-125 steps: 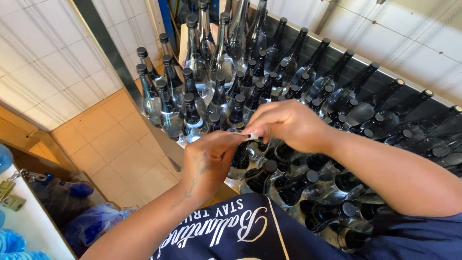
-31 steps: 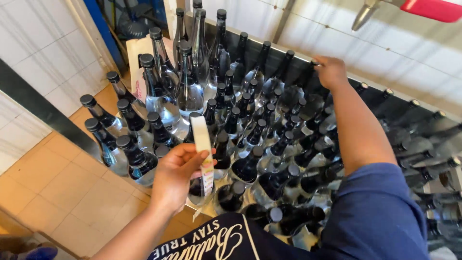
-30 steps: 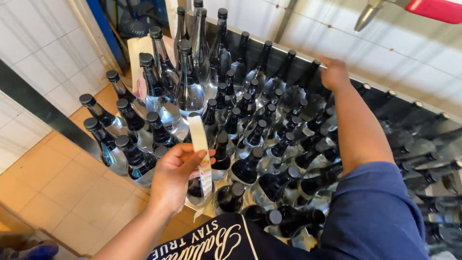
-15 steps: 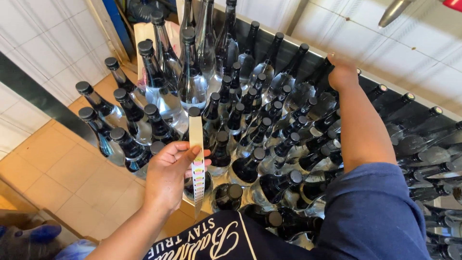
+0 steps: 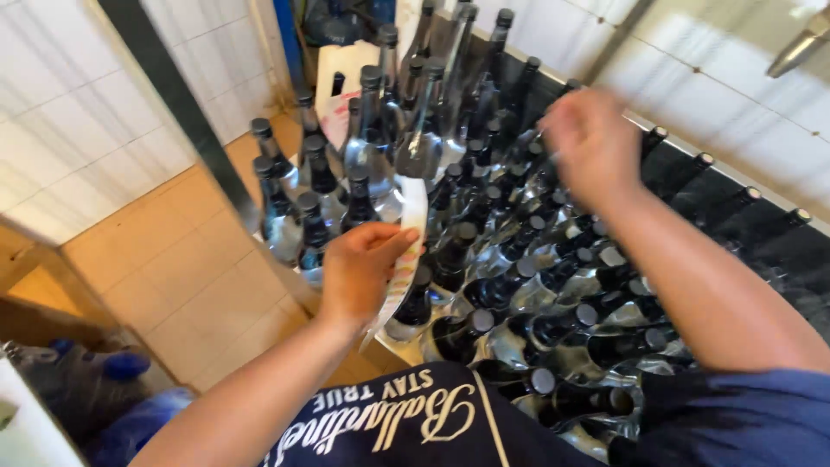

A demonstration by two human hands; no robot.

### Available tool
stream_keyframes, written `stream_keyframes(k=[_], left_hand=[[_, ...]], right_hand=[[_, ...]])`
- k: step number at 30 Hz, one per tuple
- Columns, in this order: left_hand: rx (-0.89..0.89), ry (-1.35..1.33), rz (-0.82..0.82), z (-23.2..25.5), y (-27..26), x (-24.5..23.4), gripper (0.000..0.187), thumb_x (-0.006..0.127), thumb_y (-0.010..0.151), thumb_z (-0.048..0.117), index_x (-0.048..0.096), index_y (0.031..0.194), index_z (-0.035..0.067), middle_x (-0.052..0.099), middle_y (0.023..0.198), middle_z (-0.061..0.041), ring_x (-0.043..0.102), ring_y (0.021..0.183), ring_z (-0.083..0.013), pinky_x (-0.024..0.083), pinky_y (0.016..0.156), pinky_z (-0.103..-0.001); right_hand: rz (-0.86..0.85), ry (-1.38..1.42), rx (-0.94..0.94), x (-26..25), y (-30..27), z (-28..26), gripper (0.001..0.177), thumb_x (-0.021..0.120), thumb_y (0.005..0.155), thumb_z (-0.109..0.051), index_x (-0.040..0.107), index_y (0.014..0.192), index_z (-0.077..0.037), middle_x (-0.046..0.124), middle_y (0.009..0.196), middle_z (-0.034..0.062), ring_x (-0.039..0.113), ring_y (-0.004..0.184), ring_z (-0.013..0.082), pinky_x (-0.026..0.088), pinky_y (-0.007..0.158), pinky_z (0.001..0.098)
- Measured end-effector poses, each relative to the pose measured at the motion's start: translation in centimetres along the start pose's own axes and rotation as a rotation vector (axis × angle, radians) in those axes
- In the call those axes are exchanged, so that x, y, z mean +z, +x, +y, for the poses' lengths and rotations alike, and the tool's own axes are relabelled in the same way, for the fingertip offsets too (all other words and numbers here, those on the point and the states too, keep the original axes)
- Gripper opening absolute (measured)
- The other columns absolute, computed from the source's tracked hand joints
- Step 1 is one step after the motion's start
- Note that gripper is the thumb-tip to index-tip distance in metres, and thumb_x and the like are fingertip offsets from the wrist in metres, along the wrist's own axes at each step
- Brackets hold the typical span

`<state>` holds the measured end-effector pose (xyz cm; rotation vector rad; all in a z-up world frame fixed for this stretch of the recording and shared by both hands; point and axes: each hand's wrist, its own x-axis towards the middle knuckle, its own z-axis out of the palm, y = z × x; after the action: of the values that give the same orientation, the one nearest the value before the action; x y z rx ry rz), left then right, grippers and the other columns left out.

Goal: Preparing a strip of stickers and applying them individually to the caps of bottles arranged in a crate.

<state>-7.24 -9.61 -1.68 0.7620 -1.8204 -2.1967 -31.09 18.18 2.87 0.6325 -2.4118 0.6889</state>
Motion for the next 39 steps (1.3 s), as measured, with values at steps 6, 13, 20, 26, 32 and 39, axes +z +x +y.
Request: stream_keyframes(k=[6, 13, 20, 26, 32, 39], left_hand=[[0.039, -0.11, -0.113, 1.1, -1.6, 1.0, 0.017, 0.092, 0.087, 0.012, 0.089, 0.101, 0.002, 0.081, 0.074, -0.01, 0.068, 0.059, -0.0095, 0.059, 0.056, -0.02], [0.247, -0.2, -0.35, 1.9, -3.1, 0.2, 0.047, 0.095, 0.078, -0.008, 0.084, 0.124, -0.005, 0.085, 0.107, -0.021, 0.079, 0.096, -0.0209, 0.069, 0.083, -0.034], [0.39, 0.185, -0.149, 1.6, -1.5, -0.4, 0.015, 0.093, 0.086, 0.008, 0.094, 0.096, 0.018, 0.079, 0.077, -0.003, 0.075, 0.071, -0.0087, 0.066, 0.063, -0.026], [0.407, 0.345, -0.1, 0.6, -0.1, -0.1, 0.02, 0.092, 0.086, 0.013, 0.094, 0.102, 0.024, 0.083, 0.08, -0.002, 0.076, 0.074, -0.0115, 0.064, 0.066, -0.027], [0.388, 0.325, -0.076, 0.0, 0.3, 0.2, 0.024, 0.09, 0.087, 0.011, 0.094, 0.106, 0.025, 0.086, 0.089, 0.0, 0.077, 0.079, -0.0109, 0.064, 0.07, -0.025], [0.497, 0.295, -0.146, 0.2, 0.3, 0.3, 0.028, 0.08, 0.096, 0.004, 0.091, 0.114, 0.022, 0.082, 0.096, -0.009, 0.076, 0.083, -0.0186, 0.065, 0.071, -0.034]], right_hand=[[-0.044, 0.244, -0.746, 0.2, -8.9, -15.7, 0.039, 0.096, 0.091, -0.038, 0.084, 0.116, -0.011, 0.08, 0.112, 0.0032, 0.077, 0.102, 0.0249, 0.064, 0.09, 0.0359], [-0.026, 0.186, -0.745, -0.5, -8.4, -14.7, 0.02, 0.081, 0.105, -0.027, 0.086, 0.115, -0.01, 0.08, 0.102, 0.0064, 0.077, 0.092, 0.0211, 0.064, 0.082, 0.028], [-0.529, 0.578, -0.51, -2.8, -6.6, -15.4, 0.03, 0.062, 0.113, -0.023, 0.084, 0.112, -0.002, 0.083, 0.109, 0.0135, 0.078, 0.088, 0.0251, 0.065, 0.079, 0.0367], [-0.66, 0.784, -0.142, -1.5, -2.6, -10.5, 0.014, 0.072, 0.104, -0.004, 0.083, 0.108, 0.003, 0.08, 0.095, 0.0168, 0.075, 0.074, 0.0202, 0.068, 0.057, 0.0317], [-0.648, 0.99, -0.007, 0.1, -3.1, -9.8, 0.021, 0.086, 0.093, -0.006, 0.081, 0.109, 0.007, 0.075, 0.089, 0.0171, 0.073, 0.077, 0.0203, 0.069, 0.051, 0.0307], [-0.602, 0.886, -0.22, 0.6, -4.6, -12.0, 0.012, 0.084, 0.099, -0.005, 0.087, 0.11, 0.0, 0.083, 0.098, 0.015, 0.082, 0.077, 0.0195, 0.072, 0.059, 0.0289]])
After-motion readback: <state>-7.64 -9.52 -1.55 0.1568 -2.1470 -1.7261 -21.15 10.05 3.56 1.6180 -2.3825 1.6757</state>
